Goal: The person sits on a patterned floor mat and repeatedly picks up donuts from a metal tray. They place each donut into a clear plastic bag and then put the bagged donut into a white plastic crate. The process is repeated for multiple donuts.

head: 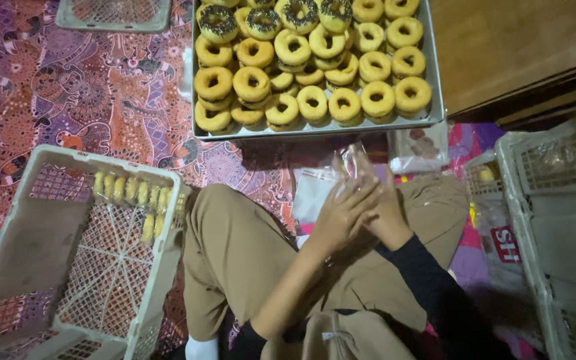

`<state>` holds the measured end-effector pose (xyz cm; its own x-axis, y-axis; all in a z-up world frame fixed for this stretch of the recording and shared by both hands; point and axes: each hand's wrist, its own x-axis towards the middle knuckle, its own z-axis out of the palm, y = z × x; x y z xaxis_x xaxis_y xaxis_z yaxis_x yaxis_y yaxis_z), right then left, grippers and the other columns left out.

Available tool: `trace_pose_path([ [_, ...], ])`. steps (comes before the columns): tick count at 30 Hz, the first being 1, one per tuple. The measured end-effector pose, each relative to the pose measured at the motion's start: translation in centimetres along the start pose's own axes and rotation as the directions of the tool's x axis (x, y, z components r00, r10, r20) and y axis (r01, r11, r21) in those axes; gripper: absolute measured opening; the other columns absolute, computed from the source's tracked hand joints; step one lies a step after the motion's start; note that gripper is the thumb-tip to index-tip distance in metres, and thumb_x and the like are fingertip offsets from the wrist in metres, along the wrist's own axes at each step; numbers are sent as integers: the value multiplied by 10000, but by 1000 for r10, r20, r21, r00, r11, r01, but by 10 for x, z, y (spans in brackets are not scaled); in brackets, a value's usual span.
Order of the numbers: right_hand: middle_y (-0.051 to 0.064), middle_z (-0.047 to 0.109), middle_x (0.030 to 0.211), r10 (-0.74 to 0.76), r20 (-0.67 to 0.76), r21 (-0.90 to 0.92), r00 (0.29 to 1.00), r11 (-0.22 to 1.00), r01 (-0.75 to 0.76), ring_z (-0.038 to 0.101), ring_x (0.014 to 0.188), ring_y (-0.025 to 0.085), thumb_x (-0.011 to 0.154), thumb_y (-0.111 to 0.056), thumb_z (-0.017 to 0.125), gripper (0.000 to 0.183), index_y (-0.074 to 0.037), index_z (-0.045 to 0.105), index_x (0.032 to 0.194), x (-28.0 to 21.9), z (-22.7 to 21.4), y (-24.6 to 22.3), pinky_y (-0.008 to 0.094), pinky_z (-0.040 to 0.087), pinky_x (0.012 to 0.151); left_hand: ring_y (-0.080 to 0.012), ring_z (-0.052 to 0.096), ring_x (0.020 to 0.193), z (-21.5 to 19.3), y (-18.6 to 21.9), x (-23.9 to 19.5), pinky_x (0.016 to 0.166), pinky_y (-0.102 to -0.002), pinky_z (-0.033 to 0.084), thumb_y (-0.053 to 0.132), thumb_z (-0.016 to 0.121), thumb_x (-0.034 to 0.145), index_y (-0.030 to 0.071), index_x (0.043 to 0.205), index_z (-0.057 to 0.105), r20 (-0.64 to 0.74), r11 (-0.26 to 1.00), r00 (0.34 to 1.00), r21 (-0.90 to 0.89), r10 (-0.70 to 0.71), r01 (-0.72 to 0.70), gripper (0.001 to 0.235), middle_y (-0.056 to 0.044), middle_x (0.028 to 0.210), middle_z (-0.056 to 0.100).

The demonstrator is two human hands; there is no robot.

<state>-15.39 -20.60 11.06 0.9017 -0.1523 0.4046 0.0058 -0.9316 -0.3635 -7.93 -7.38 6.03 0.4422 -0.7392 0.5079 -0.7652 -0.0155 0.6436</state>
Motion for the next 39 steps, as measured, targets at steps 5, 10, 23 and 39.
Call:
trace_pose_path([
  [5,62,484,1552,56,191,-33,980,998,-51,451,1437,256,970,-231,591,526,-147,480,1477,27,11,-38,526,342,1129,-353,394,1402,-54,14,28,1102,-491,388,30,597,785,152,1529,333,-209,505,797,-852,-567,136,799,-185,1571,337],
  [10,209,342,1614,-153,193,720,969,693,-34,313,1491,381,955,-311,648,711,-23,367,1542,29,28,-41,527,273,1173,-258,624,1082,-122,-26,33,968,-416,556,13,654,1088,9,1260,626,-142,91,639,-990,-756,-112,174,-169,1288,571],
  [23,139,673,909,-130,128,-124,983,982,146,671,805,371,990,-392,703,322,-76,695,931,182,35,6,498,518,666,-272,554,1233,-196,-34,-12,1080,-368,502,-43,735,887,90,1228,630,-719,965,682,61,-135,256,381,-94,1388,478],
  [39,146,685,1173,-185,133,535,974,840,86,688,1066,229,671,-348,905,792,20,586,1296,205,23,-10,368,553,937,-368,540,1263,-144,-118,-34,1113,-658,420,415,716,911,108,1189,542,-23,-252,403,-748,-915,-614,449,-225,1289,557],
])
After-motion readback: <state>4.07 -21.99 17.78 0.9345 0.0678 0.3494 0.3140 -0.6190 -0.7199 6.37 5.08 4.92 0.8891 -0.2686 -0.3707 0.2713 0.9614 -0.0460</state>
